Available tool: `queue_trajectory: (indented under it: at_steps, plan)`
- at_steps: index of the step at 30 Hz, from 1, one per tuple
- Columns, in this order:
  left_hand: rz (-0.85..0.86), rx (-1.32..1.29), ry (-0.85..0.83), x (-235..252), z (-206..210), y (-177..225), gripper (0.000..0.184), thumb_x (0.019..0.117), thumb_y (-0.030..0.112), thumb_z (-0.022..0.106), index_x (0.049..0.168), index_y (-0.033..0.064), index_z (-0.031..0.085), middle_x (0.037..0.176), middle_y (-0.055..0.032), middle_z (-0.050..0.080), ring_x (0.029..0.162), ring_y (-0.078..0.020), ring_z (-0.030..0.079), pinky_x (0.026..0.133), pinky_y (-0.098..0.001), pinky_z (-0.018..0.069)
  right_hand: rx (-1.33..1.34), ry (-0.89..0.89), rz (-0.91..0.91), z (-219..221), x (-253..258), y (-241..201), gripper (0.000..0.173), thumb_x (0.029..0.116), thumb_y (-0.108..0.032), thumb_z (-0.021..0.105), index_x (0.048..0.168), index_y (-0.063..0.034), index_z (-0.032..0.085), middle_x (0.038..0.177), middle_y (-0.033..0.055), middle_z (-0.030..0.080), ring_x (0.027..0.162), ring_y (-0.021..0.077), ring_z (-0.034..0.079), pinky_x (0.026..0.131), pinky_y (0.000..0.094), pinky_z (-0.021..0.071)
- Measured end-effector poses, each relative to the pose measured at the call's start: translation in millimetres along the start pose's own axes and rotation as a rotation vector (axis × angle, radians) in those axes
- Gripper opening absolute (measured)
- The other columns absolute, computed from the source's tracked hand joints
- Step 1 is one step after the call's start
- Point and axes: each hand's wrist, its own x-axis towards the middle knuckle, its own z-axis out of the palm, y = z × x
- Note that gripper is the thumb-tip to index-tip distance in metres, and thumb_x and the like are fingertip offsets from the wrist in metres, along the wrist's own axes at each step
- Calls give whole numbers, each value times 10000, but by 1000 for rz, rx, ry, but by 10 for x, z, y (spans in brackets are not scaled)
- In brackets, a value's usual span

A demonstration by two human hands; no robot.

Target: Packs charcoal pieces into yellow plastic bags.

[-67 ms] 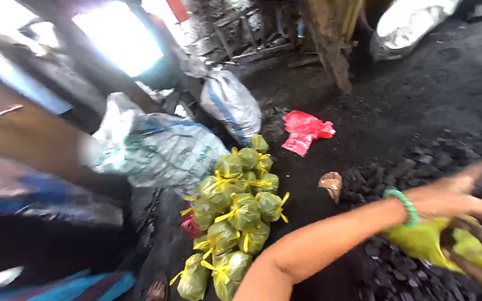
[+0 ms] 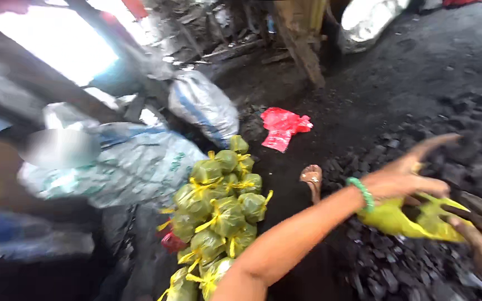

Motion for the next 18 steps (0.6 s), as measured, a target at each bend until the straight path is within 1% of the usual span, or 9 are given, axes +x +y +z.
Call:
queue_trajectory:
  at_steps: [2, 3, 5, 7, 8, 9, 12, 15, 18]
  plan:
    - [2, 8, -20, -75, -91, 19, 895, 834, -111, 591, 1603, 197, 252, 1256, -172, 577, 831, -157, 614, 636, -309, 535, 306, 339, 211, -159, -59, 228, 468, 988, -172, 557, 1417, -26, 444, 1249, 38, 628, 933, 107, 715, 784, 299, 635]
    - [26, 22, -24, -109, -138, 23, 920, 811, -83, 596, 1609, 189, 229, 1219, -159, 604, 843, -145, 636, 652, -300, 552, 340, 496, 333, -260, -141, 375, 432, 1037, -156, 517, 1442, -38, 422, 1224, 52, 611, 931, 113, 705, 795, 307, 626]
    - [67, 53, -7, -188, -236, 42, 934, 793, -7, 598, 1614, 192, 203, 1210, -111, 631, 882, -130, 659, 691, -290, 570, 165, 791, 600, -432, -420, 789, 468, 1048, -123, 539, 1477, 5, 404, 1303, 158, 553, 1046, 144, 619, 890, 306, 549]
    - [88, 63, 24, -250, -347, 53, 929, 809, 43, 599, 1616, 229, 177, 1253, -80, 633, 926, -140, 682, 717, -293, 597, -84, 910, 902, -576, -756, 1162, 679, 998, -162, 643, 1560, 35, 318, 1564, 298, 369, 1419, 354, 434, 1154, 468, 393]
    - [92, 61, 46, -269, -396, 50, 927, 808, 70, 604, 1612, 252, 179, 1268, -71, 638, 945, -149, 695, 724, -296, 607, -175, 875, 1018, -612, -893, 1307, 767, 977, -228, 674, 1585, 24, 280, 1622, 335, 239, 1502, 446, 290, 1206, 559, 294]
    - [86, 52, 62, -284, -446, 46, 922, 816, 88, 614, 1608, 273, 179, 1281, -65, 642, 966, -159, 703, 742, -305, 615, -238, 813, 1093, -591, -968, 1395, 797, 974, -296, 689, 1590, 8, 285, 1628, 363, 186, 1511, 512, 222, 1205, 624, 251]
    - [64, 54, 83, -314, -538, 43, 944, 792, 76, 614, 1599, 302, 179, 1302, -41, 632, 976, -149, 708, 749, -298, 623, -325, 561, 1161, -341, -842, 1427, 784, 984, -395, 682, 1591, -41, 336, 1628, 386, 153, 1495, 588, 166, 1187, 700, 200]
    - [45, 65, 97, -344, -597, 41, 937, 800, 82, 629, 1599, 316, 200, 1346, -60, 587, 998, -176, 705, 751, -325, 632, -387, 350, 1157, -15, -630, 1465, 801, 933, -461, 735, 1572, -112, 401, 1629, 378, 152, 1450, 607, 259, 1123, 728, 301]
    - [13, 76, 125, -393, -625, 68, 911, 816, 81, 612, 1591, 342, 209, 1340, -62, 594, 984, -163, 713, 746, -295, 628, -529, 200, 1163, 194, -541, 1389, 864, 879, -435, 808, 1579, -161, 381, 1596, 389, 205, 1342, 610, 412, 999, 715, 432]
